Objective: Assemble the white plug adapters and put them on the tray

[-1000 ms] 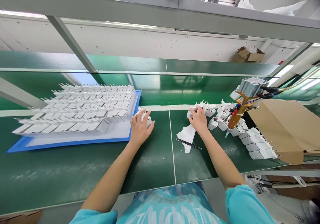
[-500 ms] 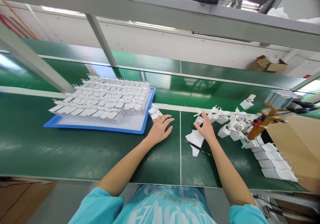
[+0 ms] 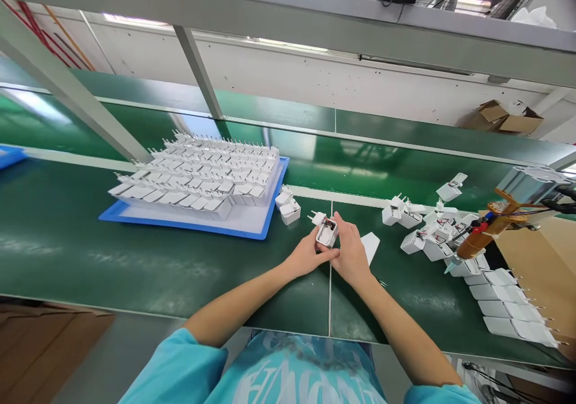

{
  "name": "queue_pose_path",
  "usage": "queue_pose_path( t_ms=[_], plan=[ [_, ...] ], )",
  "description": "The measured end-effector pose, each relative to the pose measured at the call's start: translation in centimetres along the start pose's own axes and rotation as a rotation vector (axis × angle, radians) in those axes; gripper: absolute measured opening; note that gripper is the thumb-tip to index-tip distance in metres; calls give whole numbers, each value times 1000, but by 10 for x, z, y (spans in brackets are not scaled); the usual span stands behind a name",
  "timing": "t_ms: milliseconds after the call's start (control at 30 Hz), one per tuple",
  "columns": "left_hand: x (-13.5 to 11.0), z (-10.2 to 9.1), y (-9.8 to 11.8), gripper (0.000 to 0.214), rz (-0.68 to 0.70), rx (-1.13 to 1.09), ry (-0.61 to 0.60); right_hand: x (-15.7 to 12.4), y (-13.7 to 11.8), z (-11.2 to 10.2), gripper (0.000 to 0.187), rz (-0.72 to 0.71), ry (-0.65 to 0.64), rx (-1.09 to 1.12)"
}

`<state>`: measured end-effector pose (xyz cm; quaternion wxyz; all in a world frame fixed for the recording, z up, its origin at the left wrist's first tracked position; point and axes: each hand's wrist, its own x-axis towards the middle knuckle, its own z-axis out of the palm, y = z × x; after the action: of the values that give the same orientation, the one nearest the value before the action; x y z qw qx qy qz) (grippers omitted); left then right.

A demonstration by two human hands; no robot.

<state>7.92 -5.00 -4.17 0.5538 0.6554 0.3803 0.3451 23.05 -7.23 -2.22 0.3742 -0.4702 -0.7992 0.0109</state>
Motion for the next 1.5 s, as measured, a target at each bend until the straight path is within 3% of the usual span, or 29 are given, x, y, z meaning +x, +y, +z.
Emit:
queue_pose_path(
  t_ms=[67,133,167,200,267,300,333,367,467,533,633,767,933,1100,1267,1500],
  plan=[
    [2,1,-1,57,-67,-59,80,-1,-6,-11,81,-48,-96,27],
    [3,-1,-1,54,-78,-145,120,-4,-6,-32,69,-15,-98,51],
    [4,-3,-1,52,-61,-172,119,-8,-3,-46,62,33,18,47],
    [4,-5,1,50,-37,-175,113,-13,3,-61,54,98,218,13],
    [2,-9,6,47,22,-121,97,-26,25,-92,47,106,806,-45],
    [1,-11,9,47,50,-85,90,-34,39,-107,46,82,1022,-78],
    [-1,-13,13,48,76,-56,86,-42,54,-120,45,171,1117,-87],
    [-2,-14,16,50,101,-33,86,-50,69,-131,47,284,1126,-61],
    [-7,-15,23,54,179,8,81,-61,102,-150,42,519,848,193],
    [-8,-14,26,53,213,26,69,-56,106,-152,31,624,705,323],
    [-8,-14,25,51,205,-10,41,-35,90,-147,27,702,682,376],
    [-9,-15,20,50,100,-151,-29,1,55,-132,30,728,539,516],
    [-10,-19,15,45,35,-189,-67,42,16,-101,28,551,353,717],
    [-8,-24,17,44,-21,-138,-62,76,-19,-70,28,322,391,890],
    [-4,-26,23,37,-74,5,-59,87,-35,-56,36,309,511,829],
    [-3,-25,33,37,124,327,3,81,-41,-55,34,294,581,702]
  ],
)
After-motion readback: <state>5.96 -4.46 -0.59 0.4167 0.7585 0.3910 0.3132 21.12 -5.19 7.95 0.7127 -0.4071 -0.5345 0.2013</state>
